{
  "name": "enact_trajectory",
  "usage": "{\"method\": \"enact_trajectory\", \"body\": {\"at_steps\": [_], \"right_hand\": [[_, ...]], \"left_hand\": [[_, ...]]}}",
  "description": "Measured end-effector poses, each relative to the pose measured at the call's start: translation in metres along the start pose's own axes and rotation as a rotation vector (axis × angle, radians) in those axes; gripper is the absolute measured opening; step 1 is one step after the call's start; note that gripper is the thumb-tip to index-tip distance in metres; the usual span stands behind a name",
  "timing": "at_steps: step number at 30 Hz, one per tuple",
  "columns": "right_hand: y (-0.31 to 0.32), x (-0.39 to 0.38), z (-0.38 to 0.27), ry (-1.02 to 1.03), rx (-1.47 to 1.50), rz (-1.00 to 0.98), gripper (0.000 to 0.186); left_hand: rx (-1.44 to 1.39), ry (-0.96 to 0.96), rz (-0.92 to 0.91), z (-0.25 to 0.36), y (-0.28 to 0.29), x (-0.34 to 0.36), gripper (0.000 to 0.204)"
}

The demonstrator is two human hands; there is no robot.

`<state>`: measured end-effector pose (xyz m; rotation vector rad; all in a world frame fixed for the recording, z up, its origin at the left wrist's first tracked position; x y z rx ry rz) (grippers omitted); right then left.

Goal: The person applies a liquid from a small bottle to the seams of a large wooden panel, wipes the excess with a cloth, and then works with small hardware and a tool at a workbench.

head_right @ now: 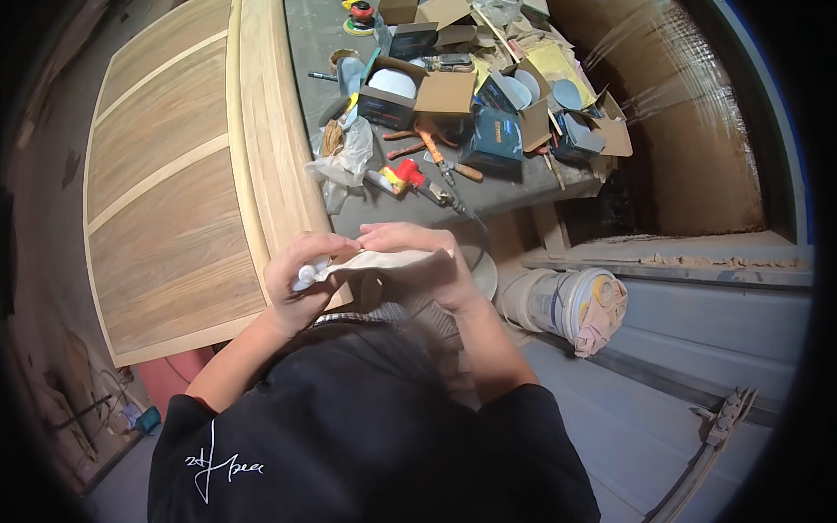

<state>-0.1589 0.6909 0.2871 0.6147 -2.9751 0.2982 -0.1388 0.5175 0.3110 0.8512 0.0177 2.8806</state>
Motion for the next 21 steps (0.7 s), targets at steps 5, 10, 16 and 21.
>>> {"method": "enact_trajectory", "body": {"at_steps": [5,10,16,21], "right_hand": [[-0.012,0.0,-0.02,0.02,-0.03,-0.092,0.026],[-0.018,-0.005,-0.019,0.0,0.044,-0.115,0.021],[-0.024,-0.006,-0.02,-0.052,0.003,-0.117,0.024],[-0.026,-0.007,-0.018,-0.097,-0.005,-0.106,0.024]], "left_hand": [[0.114,-0.15,-0.067,0.021,0.003,-0.001,0.04],[0.281,-0.252,-0.058,0.037,0.001,-0.004,0.045],[0.262,-0.184,-0.043,0.038,0.003,-0.009,0.044],[0.199,-0.136,-0.06,0.037,0.003,-0.014,0.043]]}}
Point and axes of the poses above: each hand's wrist, its own x-axis towards the middle knuckle, its own y-axis out of the back of the hand, z = x × y, the point moved 9 cm from there along x, towards the middle knuckle, and after that the axes turned 3 degrees about z, right-handed, at the moved point
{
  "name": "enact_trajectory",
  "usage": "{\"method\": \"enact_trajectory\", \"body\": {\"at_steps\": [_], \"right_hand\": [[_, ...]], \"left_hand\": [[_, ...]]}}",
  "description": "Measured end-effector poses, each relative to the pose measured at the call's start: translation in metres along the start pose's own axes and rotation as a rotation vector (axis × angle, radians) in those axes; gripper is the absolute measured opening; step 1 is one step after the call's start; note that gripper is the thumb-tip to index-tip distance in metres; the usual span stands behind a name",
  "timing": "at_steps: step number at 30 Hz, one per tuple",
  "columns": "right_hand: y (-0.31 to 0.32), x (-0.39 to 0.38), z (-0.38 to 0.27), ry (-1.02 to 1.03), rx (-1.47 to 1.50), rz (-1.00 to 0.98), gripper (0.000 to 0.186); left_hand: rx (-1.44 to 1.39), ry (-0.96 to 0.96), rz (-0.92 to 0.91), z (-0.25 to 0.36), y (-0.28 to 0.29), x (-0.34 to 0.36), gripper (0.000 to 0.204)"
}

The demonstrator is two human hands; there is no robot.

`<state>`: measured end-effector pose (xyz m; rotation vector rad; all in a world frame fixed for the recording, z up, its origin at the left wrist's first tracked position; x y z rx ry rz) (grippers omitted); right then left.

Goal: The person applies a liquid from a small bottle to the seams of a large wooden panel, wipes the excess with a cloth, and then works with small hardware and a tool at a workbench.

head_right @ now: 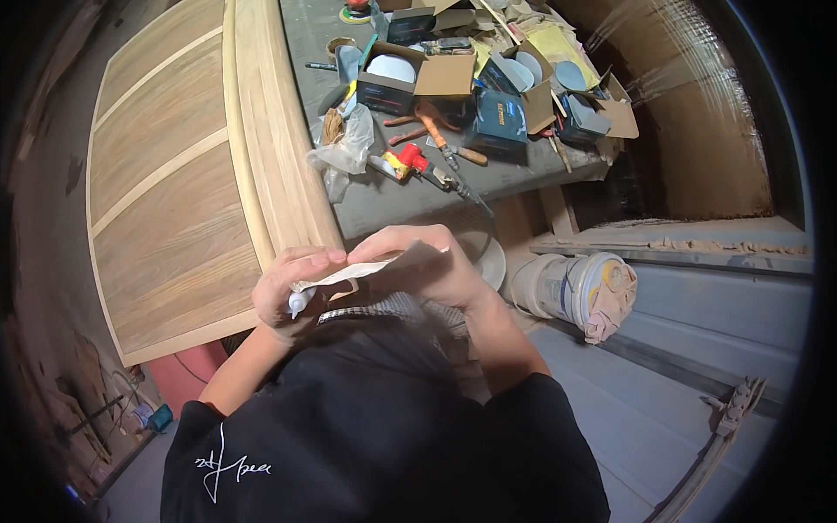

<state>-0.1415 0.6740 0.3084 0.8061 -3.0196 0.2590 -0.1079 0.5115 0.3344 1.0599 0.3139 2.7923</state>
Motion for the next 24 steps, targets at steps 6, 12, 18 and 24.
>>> {"method": "enact_trajectory", "body": {"at_steps": [6,12,18,24], "right_hand": [[0.002,0.0,0.011,-0.029,-0.022,0.002,0.032],[0.03,-0.002,0.034,-0.08,0.196,0.431,0.042],[0.053,0.0,0.06,-0.192,0.364,0.588,0.033],[0.05,0.011,0.073,-0.252,0.318,0.594,0.031]], "left_hand": [[-0.143,0.069,0.029,-0.013,0.003,-0.012,0.043],[-0.196,0.551,0.189,-0.068,0.01,-0.057,0.038],[-0.323,1.067,0.401,-0.135,0.045,-0.159,0.037],[-0.628,1.194,0.25,-0.119,0.023,-0.19,0.036]]}}
Point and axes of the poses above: each hand's wrist, its own x-axis towards the middle knuckle, its own y-axis out of the back of the hand, z = x × y, the point moved 9 cm from there along x, towards the middle knuckle, and after that the axes turned 3 degrees about z, right-handed, at the moved point
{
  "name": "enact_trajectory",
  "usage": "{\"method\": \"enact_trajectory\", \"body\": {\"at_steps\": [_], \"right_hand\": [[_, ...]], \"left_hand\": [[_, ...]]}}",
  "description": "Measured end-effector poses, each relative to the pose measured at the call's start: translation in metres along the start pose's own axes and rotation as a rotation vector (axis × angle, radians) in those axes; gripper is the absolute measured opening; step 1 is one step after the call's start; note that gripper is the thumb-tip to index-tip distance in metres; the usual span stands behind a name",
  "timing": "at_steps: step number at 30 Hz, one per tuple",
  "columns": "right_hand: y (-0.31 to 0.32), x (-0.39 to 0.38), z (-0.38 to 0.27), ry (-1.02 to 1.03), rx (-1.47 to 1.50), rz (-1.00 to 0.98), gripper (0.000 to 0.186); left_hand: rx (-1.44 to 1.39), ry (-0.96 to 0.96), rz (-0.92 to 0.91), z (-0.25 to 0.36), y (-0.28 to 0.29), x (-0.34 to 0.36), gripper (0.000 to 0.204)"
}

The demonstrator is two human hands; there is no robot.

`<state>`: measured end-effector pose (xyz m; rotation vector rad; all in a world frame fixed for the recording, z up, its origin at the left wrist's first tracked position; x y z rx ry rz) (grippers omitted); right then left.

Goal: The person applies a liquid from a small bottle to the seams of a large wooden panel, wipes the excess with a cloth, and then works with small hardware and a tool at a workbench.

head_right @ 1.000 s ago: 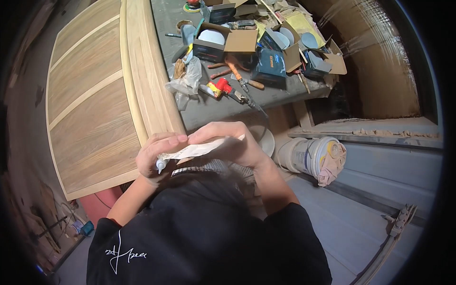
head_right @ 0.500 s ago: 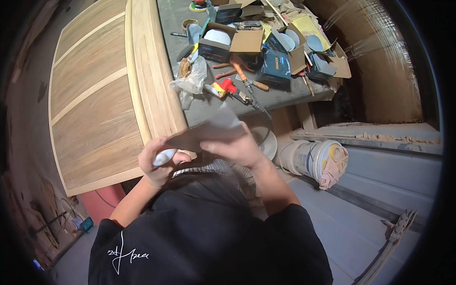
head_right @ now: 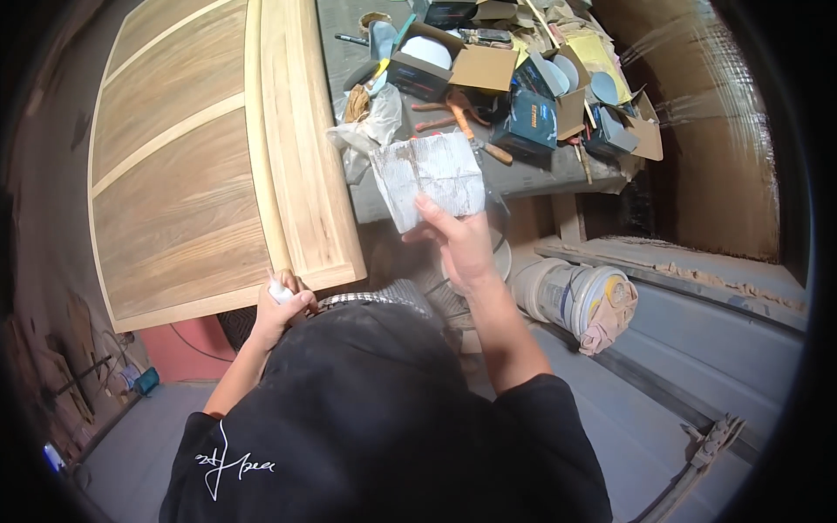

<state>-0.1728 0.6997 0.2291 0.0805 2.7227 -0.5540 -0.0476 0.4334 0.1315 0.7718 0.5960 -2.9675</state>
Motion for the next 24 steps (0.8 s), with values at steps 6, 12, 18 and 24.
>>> {"method": "enact_trajectory", "body": {"at_steps": [6,12,18,24], "right_hand": [[-0.012,0.012,0.006,-0.011,-0.017,-0.029,0.033],[-0.015,0.019,0.007,0.0,-0.024,-0.048,0.033],[-0.007,0.025,0.013,-0.016,-0.047,-0.033,0.034],[-0.001,0.026,0.024,-0.049,-0.055,-0.013,0.035]], "left_hand": [[-0.087,-0.013,-0.164,0.009,-0.019,0.005,0.033],[0.046,0.016,-0.235,-0.008,-0.019,0.007,0.027],[0.507,-0.003,-0.081,-0.027,0.023,0.039,0.045],[0.464,0.004,0.092,-0.078,0.082,0.082,0.034]]}}
Point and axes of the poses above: each hand's wrist, its own x-axis towards the middle knuckle, its own y-axis out of the back of the hand, z = x × y, the point moved 9 cm from there along x, towards the middle knuckle, and after that the axes turned 3 degrees about z, right-handed, at the moved point
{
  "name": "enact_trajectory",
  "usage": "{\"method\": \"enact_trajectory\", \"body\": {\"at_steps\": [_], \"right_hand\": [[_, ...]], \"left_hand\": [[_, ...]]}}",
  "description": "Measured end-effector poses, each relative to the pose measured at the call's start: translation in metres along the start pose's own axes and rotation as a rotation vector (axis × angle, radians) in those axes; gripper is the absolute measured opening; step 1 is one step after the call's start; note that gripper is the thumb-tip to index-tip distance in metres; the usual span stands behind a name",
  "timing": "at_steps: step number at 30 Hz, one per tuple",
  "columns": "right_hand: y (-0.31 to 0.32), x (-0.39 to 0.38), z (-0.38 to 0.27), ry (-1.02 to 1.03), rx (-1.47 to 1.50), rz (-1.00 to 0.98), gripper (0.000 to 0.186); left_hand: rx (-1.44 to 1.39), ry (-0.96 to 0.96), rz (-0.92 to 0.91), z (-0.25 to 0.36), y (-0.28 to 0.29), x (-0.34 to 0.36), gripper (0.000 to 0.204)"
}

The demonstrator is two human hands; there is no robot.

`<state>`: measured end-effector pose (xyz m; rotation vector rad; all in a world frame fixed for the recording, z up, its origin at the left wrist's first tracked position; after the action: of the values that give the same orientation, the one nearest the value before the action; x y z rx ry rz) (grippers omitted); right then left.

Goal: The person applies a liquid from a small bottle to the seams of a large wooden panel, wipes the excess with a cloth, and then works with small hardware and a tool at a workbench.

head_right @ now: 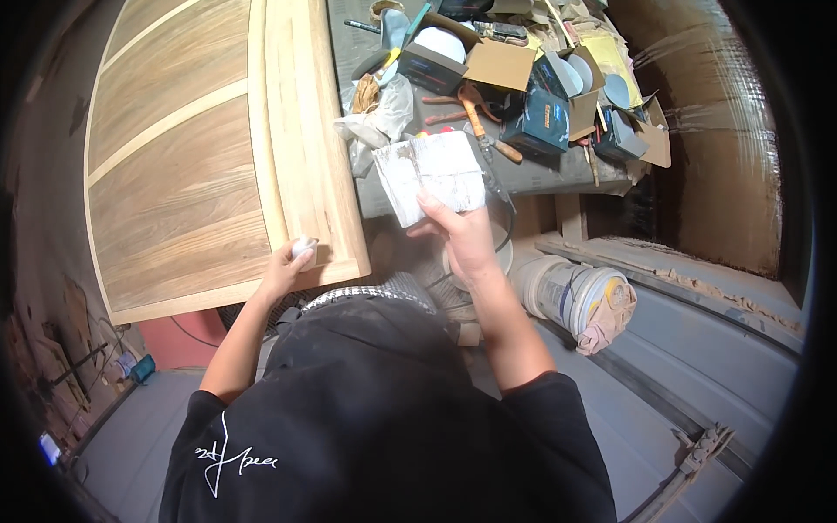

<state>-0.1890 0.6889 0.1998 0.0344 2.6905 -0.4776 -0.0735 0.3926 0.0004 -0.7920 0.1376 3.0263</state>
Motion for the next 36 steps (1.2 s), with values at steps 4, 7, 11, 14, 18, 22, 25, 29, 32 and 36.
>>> {"method": "enact_trajectory", "body": {"at_steps": [4,7,11,14,18,22,25,29,32,36], "right_hand": [[0.009,-0.001,0.006,-0.024,-0.013,0.032,0.036],[0.009,-0.001,0.007,-0.026,-0.017,0.045,0.036],[0.01,-0.003,0.01,-0.035,-0.011,0.048,0.036],[0.011,-0.005,0.008,-0.034,-0.008,0.062,0.036],[0.012,-0.006,0.008,-0.027,-0.013,0.051,0.036],[0.013,-0.007,0.009,-0.03,-0.013,0.06,0.037],[0.015,-0.009,0.011,-0.013,-0.001,0.054,0.039],[0.012,-0.012,0.011,-0.041,-0.028,0.077,0.04],[0.012,-0.013,0.012,-0.032,-0.018,0.055,0.039],[0.015,-0.013,0.014,-0.033,-0.013,0.058,0.039]], "left_hand": [[0.183,0.086,0.022,0.0,0.008,0.02,0.037],[0.33,0.2,-0.025,-0.013,0.013,0.031,0.04],[0.446,0.203,-0.114,-0.008,0.008,0.038,0.045],[0.493,0.234,-0.115,-0.012,0.011,0.043,0.051],[0.586,0.294,-0.138,-0.018,0.015,0.047,0.057],[0.628,0.257,-0.123,-0.015,0.013,0.05,0.057],[0.635,0.275,-0.135,-0.009,0.011,0.049,0.057],[0.534,0.261,-0.099,-0.023,0.013,0.051,0.058],[0.553,0.251,-0.086,-0.024,0.014,0.053,0.05],[0.581,0.233,-0.079,-0.017,0.012,0.053,0.044]]}}
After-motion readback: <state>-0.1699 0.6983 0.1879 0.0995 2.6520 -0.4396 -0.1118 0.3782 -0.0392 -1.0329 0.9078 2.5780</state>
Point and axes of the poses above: each hand's wrist, its own x-axis towards the middle knuckle, its own y-axis out of the back of the hand, z = x × y, the point moved 9 cm from there along x, towards the middle knuckle, and after that the axes turned 3 degrees about z, right-handed, at the moved point
